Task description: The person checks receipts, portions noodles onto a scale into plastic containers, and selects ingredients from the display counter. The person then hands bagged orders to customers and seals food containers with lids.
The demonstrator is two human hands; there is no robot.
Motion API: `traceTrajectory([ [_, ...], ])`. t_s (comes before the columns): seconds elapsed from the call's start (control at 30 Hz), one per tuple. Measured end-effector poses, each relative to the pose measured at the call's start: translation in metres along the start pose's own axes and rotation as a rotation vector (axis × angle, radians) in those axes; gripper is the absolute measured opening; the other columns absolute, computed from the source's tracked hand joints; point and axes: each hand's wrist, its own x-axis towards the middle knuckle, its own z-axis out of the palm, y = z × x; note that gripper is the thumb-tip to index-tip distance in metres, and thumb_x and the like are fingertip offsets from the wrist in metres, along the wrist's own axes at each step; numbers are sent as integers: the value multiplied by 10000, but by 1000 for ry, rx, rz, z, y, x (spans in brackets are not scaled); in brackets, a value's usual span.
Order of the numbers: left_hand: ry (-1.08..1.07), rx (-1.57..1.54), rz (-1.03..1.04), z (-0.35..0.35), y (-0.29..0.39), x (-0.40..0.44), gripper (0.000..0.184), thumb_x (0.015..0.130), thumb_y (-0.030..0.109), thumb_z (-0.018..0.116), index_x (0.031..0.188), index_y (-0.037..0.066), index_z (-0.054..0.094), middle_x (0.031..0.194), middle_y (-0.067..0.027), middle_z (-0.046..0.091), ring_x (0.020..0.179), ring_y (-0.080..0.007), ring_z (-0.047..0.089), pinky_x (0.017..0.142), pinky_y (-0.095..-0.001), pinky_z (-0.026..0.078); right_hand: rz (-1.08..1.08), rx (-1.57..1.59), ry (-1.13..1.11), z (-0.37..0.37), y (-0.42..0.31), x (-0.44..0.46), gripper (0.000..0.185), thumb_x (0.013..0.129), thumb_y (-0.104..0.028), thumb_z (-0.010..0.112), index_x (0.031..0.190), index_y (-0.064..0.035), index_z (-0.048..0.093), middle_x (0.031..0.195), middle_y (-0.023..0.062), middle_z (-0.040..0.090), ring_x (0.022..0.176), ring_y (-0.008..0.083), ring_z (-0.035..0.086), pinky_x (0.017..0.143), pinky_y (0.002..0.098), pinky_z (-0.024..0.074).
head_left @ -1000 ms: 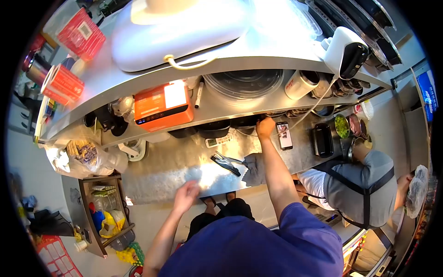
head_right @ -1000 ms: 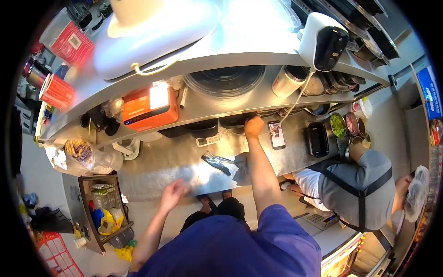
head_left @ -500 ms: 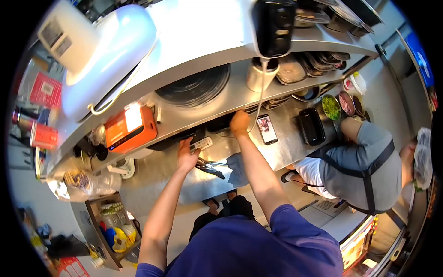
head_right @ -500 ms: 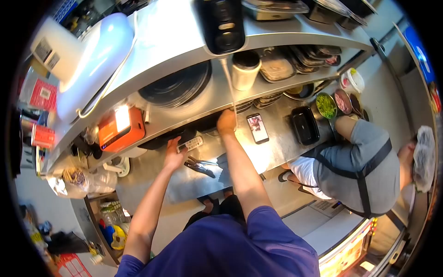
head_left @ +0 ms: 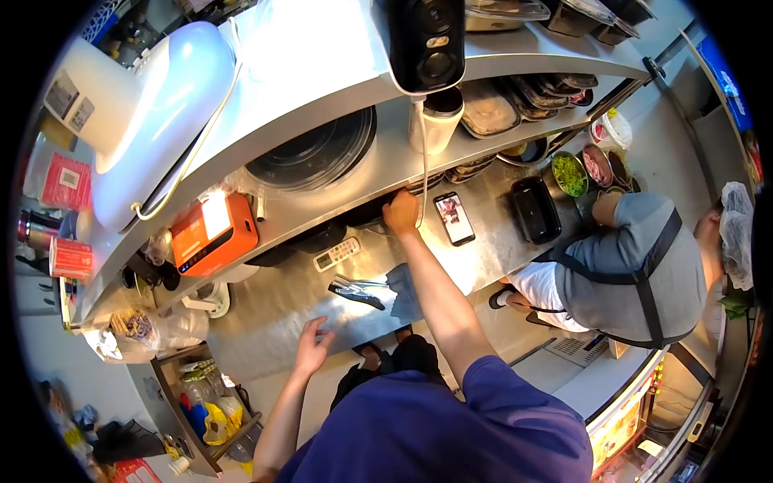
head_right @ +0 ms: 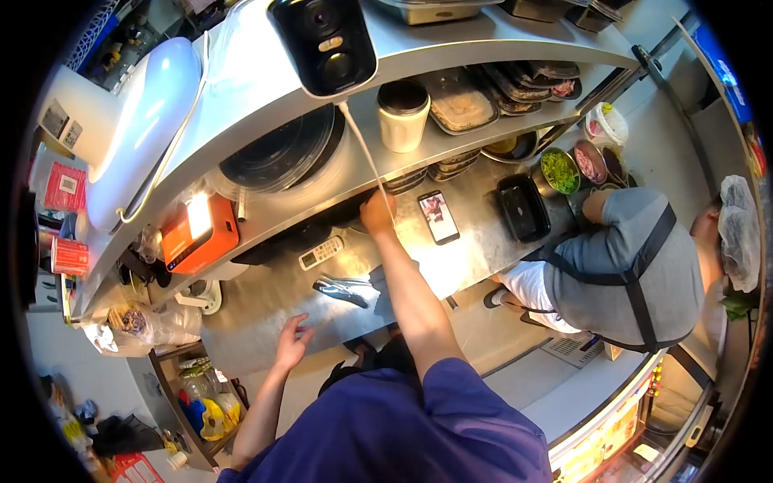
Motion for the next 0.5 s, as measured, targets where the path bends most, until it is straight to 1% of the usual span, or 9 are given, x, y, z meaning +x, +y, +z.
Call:
traceTrajectory([
  [0.17,93,39,-77,-4,-55,-58,404,862,80,653,1252,18,568,1182,-155,579,934,-227,652,767,-340,545,98,156,60,-2,1,5,153,701,-98,688,780,28,650,803,245,665,776,425,640,709,463,511],
  [0.2,124,0,-119,-4,-63,-71,402,862,75,650,1251,20,570,1164,-158,589,926,-227,653,764,-341,545,208,172,-38,-37,-30,0,161,782,-23,587,902,67,646,849,279,650,848,420,641,765,458,491],
  [0.23,151,-13,-130,-6,-68,-82,402,862,75,650,1251,20,570,1164,-158,589,926,-227,653,764,-341,545,99,172,160,-21,-18,-7,140,816,-92,650,911,8,673,806,204,678,749,381,662,706,430,515],
  [0.3,152,-51,-189,-11,-73,-100,396,860,60,646,1248,20,576,1134,-162,613,914,-227,659,752,-338,546,-8,133,108,-26,-14,-26,226,849,-41,595,1056,50,608,848,232,668,775,353,671,721,429,513],
  [0.33,172,-74,-203,-13,-78,-107,396,860,60,646,1248,20,576,1134,-162,613,914,-227,659,752,-338,546,-229,118,223,-40,-29,-44,274,850,-28,572,1102,78,578,900,266,655,806,377,661,741,430,510],
  [0.37,191,-82,-185,-15,-83,-113,395,859,53,643,1247,21,578,1116,-163,622,903,-225,662,752,-337,547,-44,165,51,-50,-42,-61,326,829,-5,554,1141,92,559,926,276,647,875,407,642,787,448,497],
  [0.4,207,-92,-169,-17,-85,-119,394,859,47,641,1247,21,579,1098,-163,632,892,-224,665,752,-335,548,-224,63,122,-63,-60,-79,378,802,11,557,1170,93,544,907,274,639,831,402,645,760,451,499],
  [0.43,180,-166,-298,-27,-60,-121,394,857,35,637,1246,20,580,1078,-168,643,879,-223,669,766,-332,551,-269,34,139,-77,-81,-96,410,788,14,560,1191,90,543,869,258,636,756,380,637,710,441,500],
  [0.5,159,-180,-157,-24,-92,-124,380,867,45,642,1240,13,575,1150,-156,608,911,-229,664,788,-325,554,-287,-27,146,-88,-96,-130,459,773,5,572,1226,70,551,762,216,622,610,332,602,613,423,487],
])
